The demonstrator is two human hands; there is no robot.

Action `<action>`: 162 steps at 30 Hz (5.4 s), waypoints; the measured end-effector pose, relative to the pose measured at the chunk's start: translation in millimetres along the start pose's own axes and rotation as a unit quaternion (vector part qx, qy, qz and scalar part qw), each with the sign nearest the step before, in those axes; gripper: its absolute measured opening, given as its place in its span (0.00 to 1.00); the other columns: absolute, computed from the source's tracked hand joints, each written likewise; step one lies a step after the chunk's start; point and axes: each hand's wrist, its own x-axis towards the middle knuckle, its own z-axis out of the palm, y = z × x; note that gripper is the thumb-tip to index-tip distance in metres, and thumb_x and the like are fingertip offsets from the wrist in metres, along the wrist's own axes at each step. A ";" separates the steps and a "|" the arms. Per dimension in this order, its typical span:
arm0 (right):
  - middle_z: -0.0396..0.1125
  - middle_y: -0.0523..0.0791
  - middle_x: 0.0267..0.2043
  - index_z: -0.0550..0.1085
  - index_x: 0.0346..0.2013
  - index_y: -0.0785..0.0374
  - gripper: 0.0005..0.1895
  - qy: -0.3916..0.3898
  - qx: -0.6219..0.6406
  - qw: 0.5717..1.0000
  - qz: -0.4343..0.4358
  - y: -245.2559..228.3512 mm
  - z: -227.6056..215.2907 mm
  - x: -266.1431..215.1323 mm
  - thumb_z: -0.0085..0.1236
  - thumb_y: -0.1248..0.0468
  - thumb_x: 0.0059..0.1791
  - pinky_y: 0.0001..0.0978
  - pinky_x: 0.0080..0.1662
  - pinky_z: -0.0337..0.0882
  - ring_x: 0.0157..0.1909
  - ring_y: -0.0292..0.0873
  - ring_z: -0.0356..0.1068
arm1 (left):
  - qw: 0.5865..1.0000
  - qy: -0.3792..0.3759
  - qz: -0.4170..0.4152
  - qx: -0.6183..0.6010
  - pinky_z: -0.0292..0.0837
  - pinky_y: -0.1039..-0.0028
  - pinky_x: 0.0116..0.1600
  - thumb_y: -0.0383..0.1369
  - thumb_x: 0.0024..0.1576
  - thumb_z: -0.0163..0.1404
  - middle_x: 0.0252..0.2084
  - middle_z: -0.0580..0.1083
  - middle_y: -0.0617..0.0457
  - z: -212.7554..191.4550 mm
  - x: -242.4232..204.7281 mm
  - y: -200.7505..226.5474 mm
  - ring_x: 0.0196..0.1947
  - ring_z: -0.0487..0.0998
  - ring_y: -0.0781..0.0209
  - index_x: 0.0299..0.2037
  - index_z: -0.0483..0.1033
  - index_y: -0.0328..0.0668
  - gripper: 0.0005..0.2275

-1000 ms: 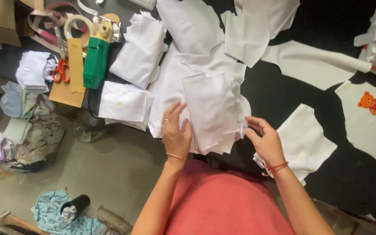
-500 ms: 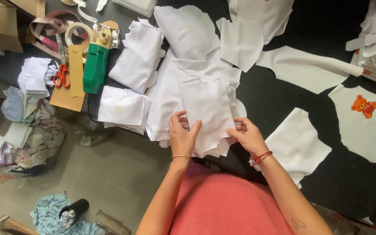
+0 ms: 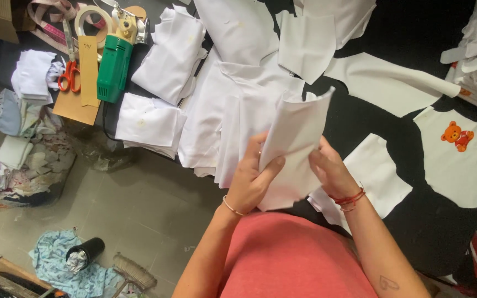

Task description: Sort and stack white fabric garment pieces on a table

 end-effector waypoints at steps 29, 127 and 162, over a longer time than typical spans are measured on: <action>0.48 0.63 0.52 0.45 0.55 0.70 0.39 -0.225 0.331 0.903 -0.158 14.4 -32.5 -33.5 0.50 0.49 0.43 0.56 0.49 0.54 0.52 0.58 0.50 | 0.986 -0.058 0.066 0.141 0.63 0.66 0.50 0.26 0.52 0.42 0.44 0.68 0.43 20.9 18.0 25.8 0.46 0.68 0.52 0.54 0.58 0.39 0.18; 0.64 0.48 0.40 0.63 0.51 0.62 0.22 0.343 0.086 0.935 -0.036 71.3 -177.0 -115.2 0.47 0.71 0.42 0.35 0.40 0.69 0.38 0.41 0.65 | 0.848 -0.181 0.177 0.466 0.69 0.65 0.33 0.43 0.41 0.49 0.33 0.63 0.53 194.4 -0.7 -135.3 0.30 0.72 0.51 0.35 0.63 0.48 0.15; 0.60 0.50 0.43 0.61 0.52 0.65 0.23 0.367 -0.027 0.930 0.002 85.8 -192.9 -113.0 0.45 0.73 0.42 0.36 0.43 0.64 0.41 0.43 0.61 | 0.861 -0.016 -0.100 0.498 0.67 0.54 0.48 0.31 0.41 0.52 0.50 0.58 0.46 125.9 40.5 -118.0 0.49 0.63 0.42 0.55 0.54 0.49 0.29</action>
